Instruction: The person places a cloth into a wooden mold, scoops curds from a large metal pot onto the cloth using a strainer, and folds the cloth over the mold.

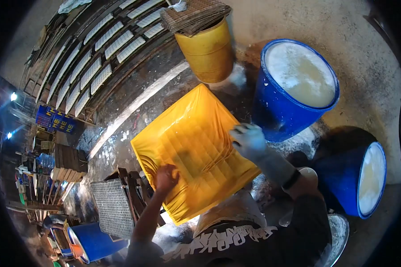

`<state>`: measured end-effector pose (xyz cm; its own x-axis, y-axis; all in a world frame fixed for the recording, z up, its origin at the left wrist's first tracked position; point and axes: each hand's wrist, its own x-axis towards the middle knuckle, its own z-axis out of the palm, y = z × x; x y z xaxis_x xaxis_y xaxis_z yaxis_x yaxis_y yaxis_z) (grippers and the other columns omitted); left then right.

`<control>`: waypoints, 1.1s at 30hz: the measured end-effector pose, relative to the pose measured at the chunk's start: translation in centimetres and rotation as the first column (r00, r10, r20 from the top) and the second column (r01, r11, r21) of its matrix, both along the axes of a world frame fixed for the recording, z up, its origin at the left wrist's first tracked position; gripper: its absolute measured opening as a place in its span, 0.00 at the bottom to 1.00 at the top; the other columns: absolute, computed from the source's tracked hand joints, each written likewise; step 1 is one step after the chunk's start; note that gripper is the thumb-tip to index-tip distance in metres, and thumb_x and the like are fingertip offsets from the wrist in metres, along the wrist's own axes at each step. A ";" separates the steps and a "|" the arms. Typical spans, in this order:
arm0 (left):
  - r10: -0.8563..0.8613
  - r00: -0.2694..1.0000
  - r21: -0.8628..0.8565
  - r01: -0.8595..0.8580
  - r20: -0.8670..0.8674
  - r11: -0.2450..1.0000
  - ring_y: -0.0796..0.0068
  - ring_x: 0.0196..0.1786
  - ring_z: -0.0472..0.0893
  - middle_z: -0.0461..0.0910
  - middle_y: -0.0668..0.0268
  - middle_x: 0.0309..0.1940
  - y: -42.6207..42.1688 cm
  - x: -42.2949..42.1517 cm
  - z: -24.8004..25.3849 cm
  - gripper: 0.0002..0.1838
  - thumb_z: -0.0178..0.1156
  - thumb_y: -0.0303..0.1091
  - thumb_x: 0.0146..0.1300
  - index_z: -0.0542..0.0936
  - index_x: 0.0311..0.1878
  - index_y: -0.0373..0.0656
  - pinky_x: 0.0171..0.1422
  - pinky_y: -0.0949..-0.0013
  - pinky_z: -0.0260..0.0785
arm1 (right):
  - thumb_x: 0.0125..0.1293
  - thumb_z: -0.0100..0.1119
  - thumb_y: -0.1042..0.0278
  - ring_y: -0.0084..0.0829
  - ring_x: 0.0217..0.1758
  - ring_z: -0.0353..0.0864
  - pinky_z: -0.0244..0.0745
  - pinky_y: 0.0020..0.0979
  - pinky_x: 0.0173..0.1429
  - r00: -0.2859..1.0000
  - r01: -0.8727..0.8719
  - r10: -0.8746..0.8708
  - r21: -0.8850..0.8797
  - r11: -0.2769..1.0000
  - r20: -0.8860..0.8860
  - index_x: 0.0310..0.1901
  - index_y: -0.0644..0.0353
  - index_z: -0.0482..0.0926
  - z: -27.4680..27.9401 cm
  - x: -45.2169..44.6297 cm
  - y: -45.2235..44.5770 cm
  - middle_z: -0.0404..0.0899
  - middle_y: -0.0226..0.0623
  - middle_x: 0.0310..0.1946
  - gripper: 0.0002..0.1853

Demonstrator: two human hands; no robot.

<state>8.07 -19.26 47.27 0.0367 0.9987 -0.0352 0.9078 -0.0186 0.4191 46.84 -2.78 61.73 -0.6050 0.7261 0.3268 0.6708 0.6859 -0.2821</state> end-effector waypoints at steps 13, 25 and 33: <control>0.163 0.651 -0.355 0.173 0.741 0.919 0.63 0.46 0.83 0.84 0.58 0.41 -7.9 14.0 -3.7 0.21 0.54 0.48 0.74 0.79 0.56 0.40 0.52 0.62 0.72 | 0.53 0.74 0.53 0.46 0.55 0.82 0.76 0.45 0.59 0.242 0.950 -0.782 -0.303 0.072 0.574 0.57 0.63 0.77 -8.1 34.9 -40.0 0.82 0.48 0.52 0.32; -0.329 0.570 0.075 0.423 0.752 0.903 0.75 0.43 0.79 0.79 0.62 0.48 1.5 36.5 -5.4 0.17 0.56 0.39 0.75 0.76 0.59 0.39 0.47 0.70 0.75 | 0.70 0.45 0.67 0.47 0.46 0.86 0.79 0.47 0.52 0.080 0.985 -0.941 -0.173 0.023 0.328 0.46 0.54 0.84 -26.5 49.0 -37.6 0.85 0.47 0.44 0.14; -0.397 0.589 -0.088 0.627 0.704 0.774 0.80 0.37 0.78 0.79 0.65 0.45 -0.6 62.9 -9.5 0.17 0.57 0.38 0.75 0.75 0.60 0.39 0.42 0.74 0.72 | 0.59 0.68 0.63 0.40 0.48 0.85 0.78 0.37 0.53 -0.664 0.708 -0.542 -0.667 -0.233 -0.515 0.57 0.57 0.77 -34.7 50.2 -45.1 0.84 0.44 0.44 0.24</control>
<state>71.01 -19.85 37.78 0.6658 0.7410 -0.0868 0.3088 -0.1678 0.9362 97.08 -47.84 27.05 0.9945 -0.1047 0.0036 -0.0277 -0.2957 -0.9549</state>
